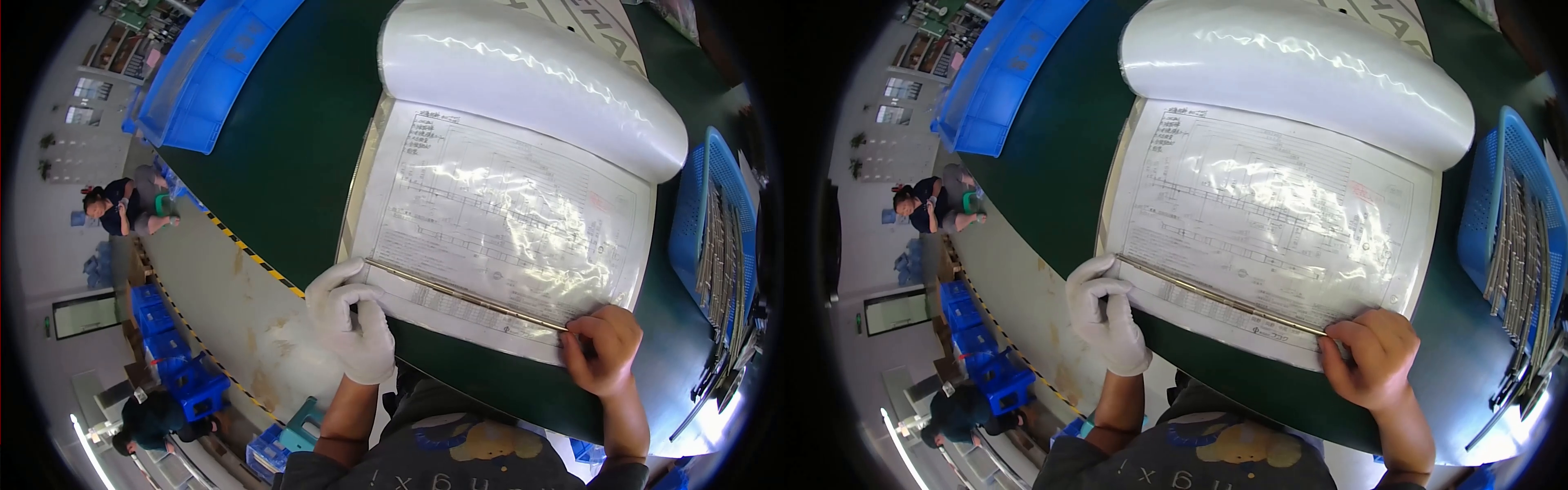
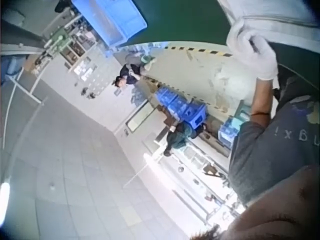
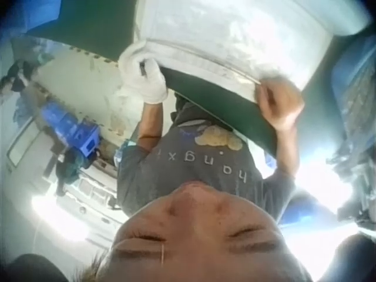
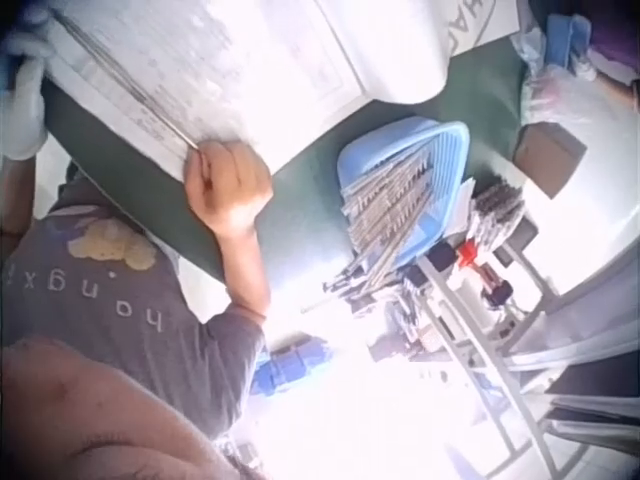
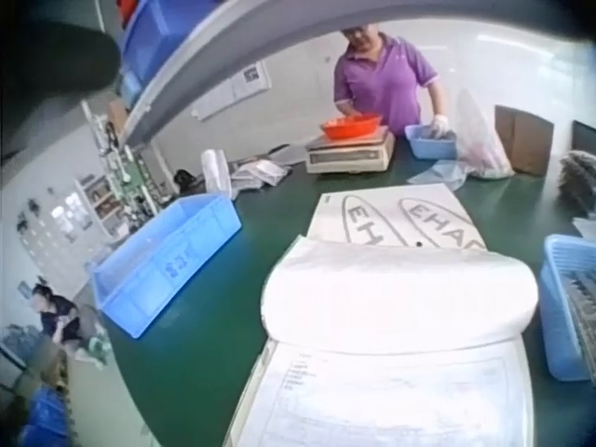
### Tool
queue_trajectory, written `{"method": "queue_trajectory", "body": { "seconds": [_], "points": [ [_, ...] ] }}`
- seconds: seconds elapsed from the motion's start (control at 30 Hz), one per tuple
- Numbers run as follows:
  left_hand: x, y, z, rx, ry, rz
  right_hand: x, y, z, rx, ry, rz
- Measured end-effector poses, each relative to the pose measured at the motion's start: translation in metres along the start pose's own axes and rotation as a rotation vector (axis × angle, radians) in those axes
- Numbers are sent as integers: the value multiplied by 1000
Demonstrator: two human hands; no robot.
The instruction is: Measure the diameter of metal rods using a micrometer and verify against a technical drawing.
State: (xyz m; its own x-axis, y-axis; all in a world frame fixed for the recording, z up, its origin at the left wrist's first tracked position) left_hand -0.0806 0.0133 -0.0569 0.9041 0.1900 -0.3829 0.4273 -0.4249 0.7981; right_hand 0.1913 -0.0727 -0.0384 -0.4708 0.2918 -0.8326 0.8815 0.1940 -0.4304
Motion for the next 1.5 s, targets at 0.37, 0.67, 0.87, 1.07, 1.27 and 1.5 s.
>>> {"method": "queue_trajectory", "body": {
  "seconds": [0.37,0.67,0.87,1.07,1.27,1.5],
  "points": [
    [2,-7,4,-108,16,-48,1,4,3,-3,-6,5],
    [3,-7,4,-97,-20,-73,2,4,2,6,-4,4],
    [1,-6,4,-95,2,-62,1,4,1,10,2,-4],
    [1,-4,3,-130,39,-48,1,4,2,9,-6,-10],
    [5,-1,2,-59,-55,-87,2,4,1,7,-19,-1],
    [13,10,-3,50,-146,-169,2,4,1,11,-11,2]
  ]
}}
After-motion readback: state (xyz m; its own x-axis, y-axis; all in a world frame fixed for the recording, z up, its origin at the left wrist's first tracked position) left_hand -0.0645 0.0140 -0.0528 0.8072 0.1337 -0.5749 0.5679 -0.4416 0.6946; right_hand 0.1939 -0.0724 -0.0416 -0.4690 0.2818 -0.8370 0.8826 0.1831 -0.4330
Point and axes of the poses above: each hand's wrist, its own z-axis away from the middle knuckle, its own x-axis out of the palm, y = z × x, the point moved 10 cm from there along -z, towards the middle knuckle, and after that the axes turned 11 degrees about z, right-handed, at the moved point
